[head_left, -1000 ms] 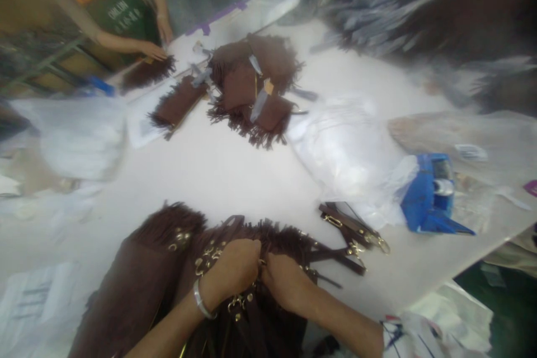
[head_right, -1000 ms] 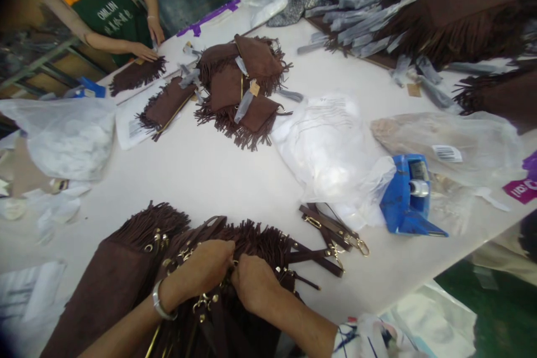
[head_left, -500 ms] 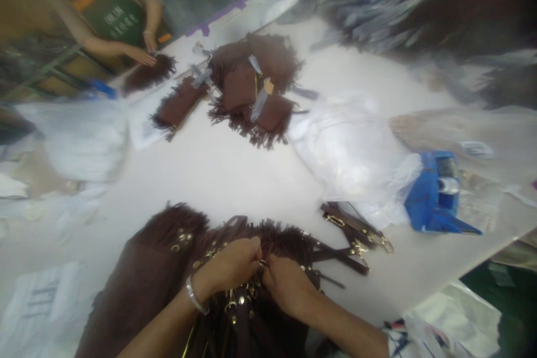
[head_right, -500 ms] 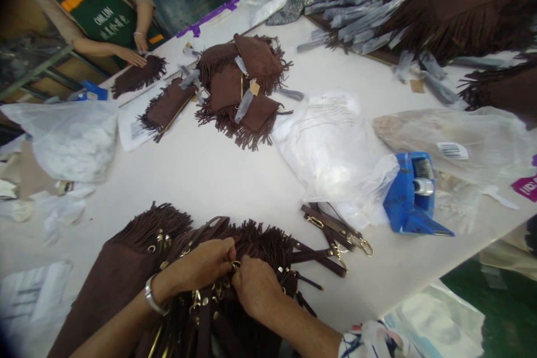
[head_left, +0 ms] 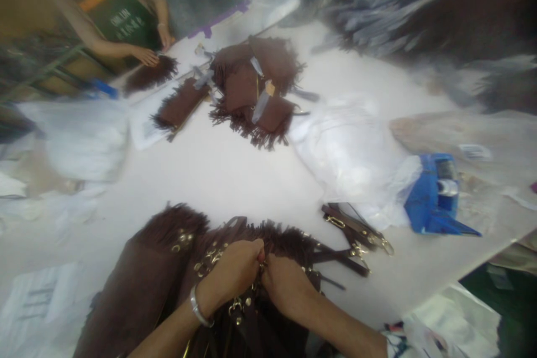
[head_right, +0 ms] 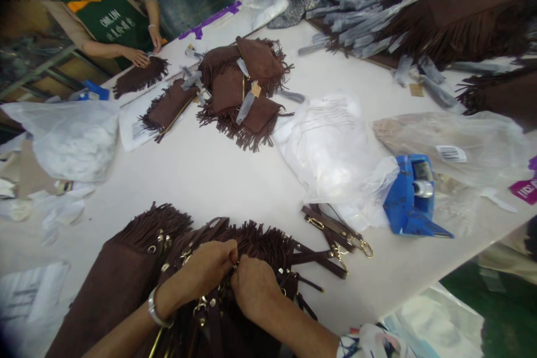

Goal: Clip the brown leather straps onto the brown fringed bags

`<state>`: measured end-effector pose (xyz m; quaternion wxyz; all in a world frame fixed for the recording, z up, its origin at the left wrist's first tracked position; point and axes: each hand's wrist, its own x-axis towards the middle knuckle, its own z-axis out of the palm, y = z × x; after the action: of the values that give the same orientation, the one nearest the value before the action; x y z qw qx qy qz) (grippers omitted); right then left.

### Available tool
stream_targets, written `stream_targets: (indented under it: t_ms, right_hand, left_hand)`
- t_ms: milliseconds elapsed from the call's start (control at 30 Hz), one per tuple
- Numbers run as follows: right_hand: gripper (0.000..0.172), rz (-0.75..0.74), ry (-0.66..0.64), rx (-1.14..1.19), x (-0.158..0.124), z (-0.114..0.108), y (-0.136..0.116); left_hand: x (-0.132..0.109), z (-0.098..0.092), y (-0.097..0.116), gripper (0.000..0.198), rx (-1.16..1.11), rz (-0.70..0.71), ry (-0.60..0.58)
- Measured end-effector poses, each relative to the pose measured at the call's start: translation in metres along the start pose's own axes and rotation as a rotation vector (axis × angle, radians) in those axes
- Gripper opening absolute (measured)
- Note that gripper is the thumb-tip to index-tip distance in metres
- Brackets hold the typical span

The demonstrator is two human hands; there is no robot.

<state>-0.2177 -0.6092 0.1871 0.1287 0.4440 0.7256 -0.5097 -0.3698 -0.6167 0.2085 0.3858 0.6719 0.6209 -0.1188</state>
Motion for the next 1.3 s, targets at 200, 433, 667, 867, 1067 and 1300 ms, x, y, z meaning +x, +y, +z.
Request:
stream_targets:
  t_ms: [200, 433, 667, 867, 1067, 1300]
  right_hand:
    - [0.027, -0.008, -0.017, -0.001, -0.005, -0.006, -0.002]
    - [0.030, -0.050, -0.026, 0.066, -0.014, -0.012, 0.005]
    - [0.024, -0.054, -0.200, 0.513, -0.016, -0.026, 0.043]
    - [0.025, 0.022, -0.335, 1.228, -0.026, -0.050, 0.029]
    - [0.041, -0.049, 0.036, 0.953, -0.057, -0.001, -0.017]
    - [0.011, -0.445, 0.036, 0.167, -0.051, 0.092, -0.038]
  left_hand:
    - [-0.002, 0.005, 0.001, 0.023, 0.007, 0.015, 0.023]
    - [0.000, -0.003, 0.001, 0.019, -0.053, 0.017, -0.053]
    - [0.000, -0.012, 0.001, 0.027, -0.230, 0.120, -0.158]
    - [0.006, -0.016, 0.002, 0.048, -0.342, 0.172, -0.197]
    - [-0.006, -0.021, 0.001, 0.057, -0.548, 0.168, -0.040]
    - [-0.006, -0.033, 0.012, 0.027, -0.306, 0.155, -0.178]
